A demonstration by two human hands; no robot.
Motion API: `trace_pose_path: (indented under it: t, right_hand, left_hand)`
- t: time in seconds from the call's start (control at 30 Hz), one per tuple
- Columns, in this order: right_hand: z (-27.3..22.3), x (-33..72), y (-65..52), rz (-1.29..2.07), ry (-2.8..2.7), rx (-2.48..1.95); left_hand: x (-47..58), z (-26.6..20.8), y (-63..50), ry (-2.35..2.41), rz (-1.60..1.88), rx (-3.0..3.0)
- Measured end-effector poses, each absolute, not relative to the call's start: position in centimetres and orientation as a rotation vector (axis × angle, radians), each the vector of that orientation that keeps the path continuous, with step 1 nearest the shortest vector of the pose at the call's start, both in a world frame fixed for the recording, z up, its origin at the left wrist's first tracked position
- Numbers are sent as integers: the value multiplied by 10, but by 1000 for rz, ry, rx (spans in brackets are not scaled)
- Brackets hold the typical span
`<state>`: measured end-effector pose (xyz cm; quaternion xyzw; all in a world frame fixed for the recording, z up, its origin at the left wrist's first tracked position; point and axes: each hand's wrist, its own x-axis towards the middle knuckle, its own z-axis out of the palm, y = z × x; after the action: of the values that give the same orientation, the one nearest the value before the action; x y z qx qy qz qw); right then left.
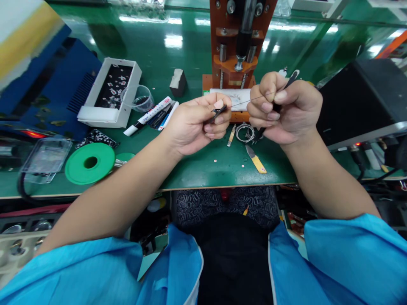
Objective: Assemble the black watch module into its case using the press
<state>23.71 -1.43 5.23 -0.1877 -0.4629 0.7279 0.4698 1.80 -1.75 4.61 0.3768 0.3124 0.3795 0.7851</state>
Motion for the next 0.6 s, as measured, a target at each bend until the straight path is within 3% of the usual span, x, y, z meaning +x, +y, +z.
trace_pose_path:
  t: [0.3, 0.6]
  right_hand:
    - [59, 244, -13, 1606, -1065, -623]
    - [45, 231, -18, 1696, -1215, -608]
  left_hand:
    - [15, 45, -15, 689, 864, 733]
    - [18, 46, -14, 666, 902, 692]
